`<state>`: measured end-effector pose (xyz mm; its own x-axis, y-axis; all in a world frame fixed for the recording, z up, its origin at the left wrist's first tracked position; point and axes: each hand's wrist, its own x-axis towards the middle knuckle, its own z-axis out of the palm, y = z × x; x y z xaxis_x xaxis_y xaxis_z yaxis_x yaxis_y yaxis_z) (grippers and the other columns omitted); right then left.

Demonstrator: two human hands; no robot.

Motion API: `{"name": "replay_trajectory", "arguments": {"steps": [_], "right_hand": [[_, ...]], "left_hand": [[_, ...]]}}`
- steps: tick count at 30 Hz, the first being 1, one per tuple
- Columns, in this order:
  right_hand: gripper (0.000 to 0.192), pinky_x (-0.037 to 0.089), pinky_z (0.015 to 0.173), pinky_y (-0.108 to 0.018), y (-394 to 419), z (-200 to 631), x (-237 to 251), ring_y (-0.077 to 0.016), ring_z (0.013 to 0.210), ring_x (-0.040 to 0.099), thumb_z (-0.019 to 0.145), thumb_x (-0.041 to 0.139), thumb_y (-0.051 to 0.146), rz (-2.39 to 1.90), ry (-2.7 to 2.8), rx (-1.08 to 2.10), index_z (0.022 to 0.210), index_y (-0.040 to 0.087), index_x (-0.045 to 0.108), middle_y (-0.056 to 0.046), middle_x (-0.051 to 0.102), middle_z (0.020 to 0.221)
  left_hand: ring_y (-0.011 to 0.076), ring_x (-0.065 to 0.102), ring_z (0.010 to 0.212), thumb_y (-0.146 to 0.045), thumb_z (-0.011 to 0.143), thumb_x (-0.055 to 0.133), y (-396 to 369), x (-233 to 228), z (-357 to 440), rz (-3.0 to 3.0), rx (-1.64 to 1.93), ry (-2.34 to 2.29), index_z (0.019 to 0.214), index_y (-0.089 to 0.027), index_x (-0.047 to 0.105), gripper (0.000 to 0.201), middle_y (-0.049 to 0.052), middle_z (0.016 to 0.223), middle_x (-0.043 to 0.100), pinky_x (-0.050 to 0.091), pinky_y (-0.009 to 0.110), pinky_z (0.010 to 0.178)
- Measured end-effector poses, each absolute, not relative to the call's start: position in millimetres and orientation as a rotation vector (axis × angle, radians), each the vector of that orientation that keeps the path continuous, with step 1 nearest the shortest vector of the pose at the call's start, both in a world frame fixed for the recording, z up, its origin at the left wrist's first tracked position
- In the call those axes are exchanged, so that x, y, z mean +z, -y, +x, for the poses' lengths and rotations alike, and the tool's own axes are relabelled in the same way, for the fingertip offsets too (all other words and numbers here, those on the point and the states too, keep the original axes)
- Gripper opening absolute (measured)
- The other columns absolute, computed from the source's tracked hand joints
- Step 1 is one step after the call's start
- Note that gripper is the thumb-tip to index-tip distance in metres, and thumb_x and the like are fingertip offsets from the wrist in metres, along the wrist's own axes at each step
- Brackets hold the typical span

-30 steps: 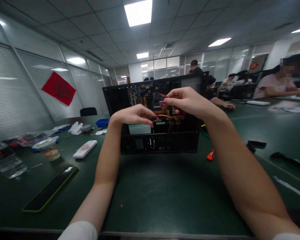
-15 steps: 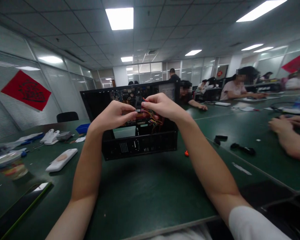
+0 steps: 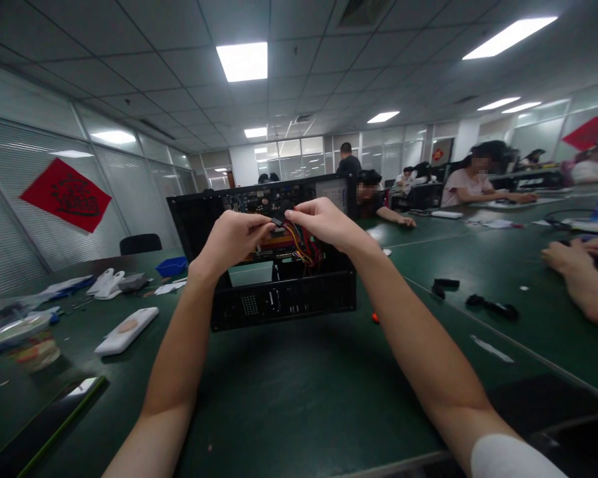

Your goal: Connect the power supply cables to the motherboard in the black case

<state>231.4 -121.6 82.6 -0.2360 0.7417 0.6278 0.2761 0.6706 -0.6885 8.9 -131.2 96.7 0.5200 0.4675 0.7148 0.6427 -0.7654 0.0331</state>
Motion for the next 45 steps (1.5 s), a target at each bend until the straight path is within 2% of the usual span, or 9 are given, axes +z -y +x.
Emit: {"name": "replay_trajectory", "arguments": {"steps": [6, 13, 19, 22, 25, 30, 34, 39, 45], "right_hand": [[0.039, 0.046, 0.062, -0.027, 116, 219, 81, -0.0164, 0.068, 0.059, 0.08, 0.07, 0.056, -0.721, 1.647, 0.456, 0.076, 0.017, 0.069, -0.002, 0.067, 0.072], [0.033, 0.051, 0.074, -0.029, 94, 211, 71, -0.0165, 0.079, 0.063, 0.078, 0.074, 0.05, -0.566, 1.478, 0.46, 0.086, 0.018, 0.068, -0.002, 0.071, 0.085], [0.039, 0.051, 0.075, -0.029, 85, 203, 64, -0.0166, 0.081, 0.063, 0.083, 0.072, 0.056, -0.543, 1.521, 0.323, 0.087, 0.017, 0.068, -0.002, 0.07, 0.083], [0.046, 0.052, 0.077, -0.03, 85, 204, 63, -0.0181, 0.083, 0.064, 0.095, 0.056, 0.059, -0.594, 1.542, 0.232, 0.088, 0.016, 0.069, -0.003, 0.069, 0.082], [0.043, 0.053, 0.093, -0.036, 81, 209, 60, -0.0218, 0.101, 0.066, 0.105, 0.04, 0.046, -0.622, 1.564, 0.057, 0.107, 0.017, 0.072, -0.007, 0.072, 0.1], [0.044, 0.048, 0.111, -0.045, 67, 210, 46, -0.0275, 0.126, 0.059, 0.095, 0.047, 0.016, -0.686, 1.809, -0.41, 0.136, 0.013, 0.062, -0.018, 0.059, 0.136], [0.042, 0.049, 0.107, -0.045, 56, 203, 29, -0.0289, 0.122, 0.059, 0.096, 0.046, 0.011, -0.949, 1.953, -0.566, 0.135, 0.011, 0.062, -0.02, 0.057, 0.134], [0.041, 0.052, 0.096, -0.036, 35, 199, 6, -0.0271, 0.111, 0.066, 0.101, 0.041, 0.013, -1.332, 2.22, -0.5, 0.131, 0.015, 0.067, -0.017, 0.065, 0.121], [0.033, 0.049, 0.097, -0.031, 11, 209, -14, -0.0276, 0.115, 0.068, 0.096, 0.053, 0.017, -1.504, 2.286, -0.403, 0.117, 0.012, 0.077, -0.018, 0.072, 0.123]], "left_hand": [[0.0187, 0.068, 0.071, -0.034, 0.1, 0.058, 112, 81, 30, -2.515, -1.263, 0.888, 0.096, -0.017, 0.08, 0.028, 0.008, 0.083, 0.077, 0.047, 0.028, 0.065], [0.0186, 0.072, 0.086, -0.027, 0.099, 0.062, 98, 69, 39, -2.251, -1.386, 0.859, 0.144, -0.016, 0.06, 0.047, 0.01, 0.107, 0.078, 0.054, 0.03, 0.083], [0.0168, 0.073, 0.086, -0.022, 0.095, 0.065, 85, 59, 38, -2.062, -1.393, 0.78, 0.135, -0.02, 0.066, 0.04, 0.006, 0.103, 0.078, 0.055, 0.028, 0.083], [0.0173, 0.072, 0.086, -0.023, 0.095, 0.067, 80, 58, 35, -2.017, -1.376, 0.755, 0.129, -0.018, 0.07, 0.035, 0.007, 0.102, 0.078, 0.054, 0.028, 0.082], [0.0182, 0.072, 0.088, -0.025, 0.097, 0.064, 77, 59, 30, -1.996, -1.3, 0.777, 0.127, -0.019, 0.073, 0.032, 0.008, 0.105, 0.077, 0.053, 0.029, 0.082], [0.0198, 0.072, 0.091, -0.028, 0.1, 0.061, 66, 60, 22, -2.039, -1.19, 0.924, 0.129, -0.024, 0.074, 0.032, 0.008, 0.108, 0.077, 0.053, 0.028, 0.079], [0.0242, 0.074, 0.097, -0.031, 0.099, 0.062, 50, 55, 15, -2.242, -0.948, 1.041, 0.123, -0.025, 0.078, 0.029, 0.009, 0.108, 0.078, 0.055, 0.031, 0.083], [0.0265, 0.073, 0.107, -0.025, 0.099, 0.059, 24, 34, 13, -2.505, -0.651, 1.201, 0.122, -0.028, 0.079, 0.03, 0.009, 0.114, 0.078, 0.055, 0.031, 0.089], [0.028, 0.071, 0.113, -0.021, 0.1, 0.054, 0, 5, 15, -2.581, -0.479, 1.274, 0.116, -0.019, 0.08, 0.03, 0.014, 0.117, 0.077, 0.054, 0.034, 0.096]]}}
